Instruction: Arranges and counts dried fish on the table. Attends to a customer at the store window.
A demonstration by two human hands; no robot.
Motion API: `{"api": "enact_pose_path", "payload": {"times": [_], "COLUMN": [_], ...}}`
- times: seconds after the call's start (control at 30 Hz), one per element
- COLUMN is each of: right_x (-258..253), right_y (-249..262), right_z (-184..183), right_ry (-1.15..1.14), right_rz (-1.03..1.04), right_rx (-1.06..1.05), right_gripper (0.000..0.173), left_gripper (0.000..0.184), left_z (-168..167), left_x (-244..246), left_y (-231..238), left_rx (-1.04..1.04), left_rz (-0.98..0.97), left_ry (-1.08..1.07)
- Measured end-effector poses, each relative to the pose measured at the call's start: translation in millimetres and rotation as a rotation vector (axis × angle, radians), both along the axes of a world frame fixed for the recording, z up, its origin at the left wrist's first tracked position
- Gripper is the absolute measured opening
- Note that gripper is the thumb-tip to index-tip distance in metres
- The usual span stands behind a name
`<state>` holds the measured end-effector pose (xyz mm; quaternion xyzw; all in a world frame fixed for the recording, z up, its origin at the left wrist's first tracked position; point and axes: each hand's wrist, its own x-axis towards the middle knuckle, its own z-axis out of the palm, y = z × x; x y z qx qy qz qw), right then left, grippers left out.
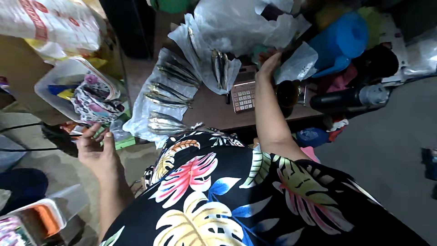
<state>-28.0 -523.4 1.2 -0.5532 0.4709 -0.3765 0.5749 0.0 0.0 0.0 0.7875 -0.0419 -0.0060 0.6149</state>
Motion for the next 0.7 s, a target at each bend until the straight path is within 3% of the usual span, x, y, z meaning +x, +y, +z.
{"api": "enact_pose_path", "payload": {"times": [0.1, 0.3, 0.7], "right_x": [20, 21, -34], "right_y": [-8, 0, 62], "right_z": [-5, -9, 12], "right_ry": [-0.070, -0.002, 0.213], "right_rz": [-0.008, 0.053, 0.476], "right_rx": [0.002, -0.013, -0.055], "right_gripper": [0.053, 0.056, 0.034], "left_gripper": [0.043, 0.043, 0.042], "left_z": [3, 9, 9], "left_x": [-2, 4, 6], "left_y": [0, 0, -11], "left_rx": [0.015, 0.025, 0.019], "left_rz": [0.031, 0.059, 0.027], "left_ry": [0.010, -0.003, 0.025]}}
